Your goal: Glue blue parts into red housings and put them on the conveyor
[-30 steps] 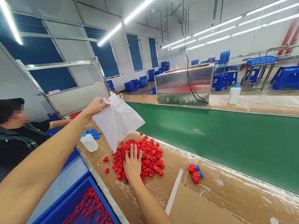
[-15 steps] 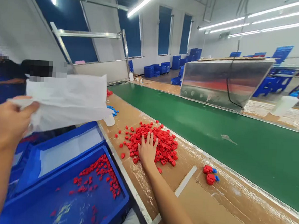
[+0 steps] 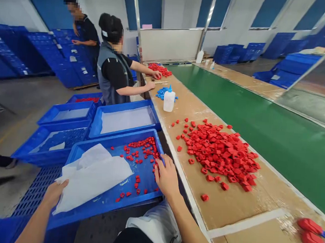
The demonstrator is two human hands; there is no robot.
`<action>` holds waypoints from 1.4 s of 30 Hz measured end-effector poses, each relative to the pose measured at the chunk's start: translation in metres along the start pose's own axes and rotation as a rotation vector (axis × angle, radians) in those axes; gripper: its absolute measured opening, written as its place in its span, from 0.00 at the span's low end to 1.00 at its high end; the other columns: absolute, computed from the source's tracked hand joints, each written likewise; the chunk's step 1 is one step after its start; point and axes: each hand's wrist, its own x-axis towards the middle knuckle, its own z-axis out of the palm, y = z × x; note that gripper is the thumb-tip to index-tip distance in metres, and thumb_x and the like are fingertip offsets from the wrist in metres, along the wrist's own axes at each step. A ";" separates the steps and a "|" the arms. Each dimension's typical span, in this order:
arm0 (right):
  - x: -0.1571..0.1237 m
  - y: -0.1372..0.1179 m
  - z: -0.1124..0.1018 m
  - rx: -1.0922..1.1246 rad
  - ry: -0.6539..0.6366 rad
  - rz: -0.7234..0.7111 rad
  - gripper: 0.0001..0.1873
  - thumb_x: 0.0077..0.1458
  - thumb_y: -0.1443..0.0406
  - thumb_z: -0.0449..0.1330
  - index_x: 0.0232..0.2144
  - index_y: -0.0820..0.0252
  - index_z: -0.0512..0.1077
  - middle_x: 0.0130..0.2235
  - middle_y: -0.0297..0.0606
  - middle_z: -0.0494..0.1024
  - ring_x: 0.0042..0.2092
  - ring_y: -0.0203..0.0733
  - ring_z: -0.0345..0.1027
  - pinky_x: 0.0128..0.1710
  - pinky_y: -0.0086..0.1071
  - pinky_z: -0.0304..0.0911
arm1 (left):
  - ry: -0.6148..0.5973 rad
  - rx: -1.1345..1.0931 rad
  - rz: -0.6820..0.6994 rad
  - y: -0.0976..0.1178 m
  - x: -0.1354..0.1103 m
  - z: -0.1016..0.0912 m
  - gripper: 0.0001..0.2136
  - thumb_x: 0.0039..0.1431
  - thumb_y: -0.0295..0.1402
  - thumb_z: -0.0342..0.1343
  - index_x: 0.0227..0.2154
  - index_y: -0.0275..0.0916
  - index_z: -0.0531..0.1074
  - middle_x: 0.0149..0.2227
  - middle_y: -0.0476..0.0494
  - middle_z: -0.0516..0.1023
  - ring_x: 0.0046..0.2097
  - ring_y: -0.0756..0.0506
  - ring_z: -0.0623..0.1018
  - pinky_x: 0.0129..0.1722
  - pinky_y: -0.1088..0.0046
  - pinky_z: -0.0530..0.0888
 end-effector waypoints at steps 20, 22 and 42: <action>-0.150 0.012 -0.036 -0.495 0.144 0.298 0.28 0.67 0.55 0.46 0.62 0.63 0.62 0.65 0.56 0.60 0.68 0.64 0.47 0.61 0.62 0.52 | -0.539 0.341 0.211 -0.001 -0.025 0.161 0.34 0.53 0.39 0.63 0.64 0.46 0.63 0.72 0.31 0.43 0.69 0.19 0.50 0.60 0.42 0.61; -0.150 0.021 -0.038 -0.524 0.114 0.348 0.32 0.68 0.52 0.43 0.63 0.67 0.61 0.65 0.59 0.59 0.69 0.65 0.44 0.62 0.63 0.51 | -0.529 0.353 0.196 -0.003 -0.004 0.157 0.36 0.56 0.37 0.59 0.67 0.45 0.55 0.73 0.30 0.38 0.70 0.21 0.45 0.62 0.43 0.58; -0.132 0.025 -0.043 -0.504 0.132 0.557 0.40 0.64 0.44 0.44 0.68 0.65 0.53 0.65 0.55 0.60 0.64 0.66 0.55 0.59 0.61 0.56 | -0.874 0.197 0.264 0.111 -0.058 0.223 0.41 0.55 0.36 0.61 0.68 0.42 0.44 0.62 0.23 0.60 0.53 0.30 0.77 0.53 0.58 0.68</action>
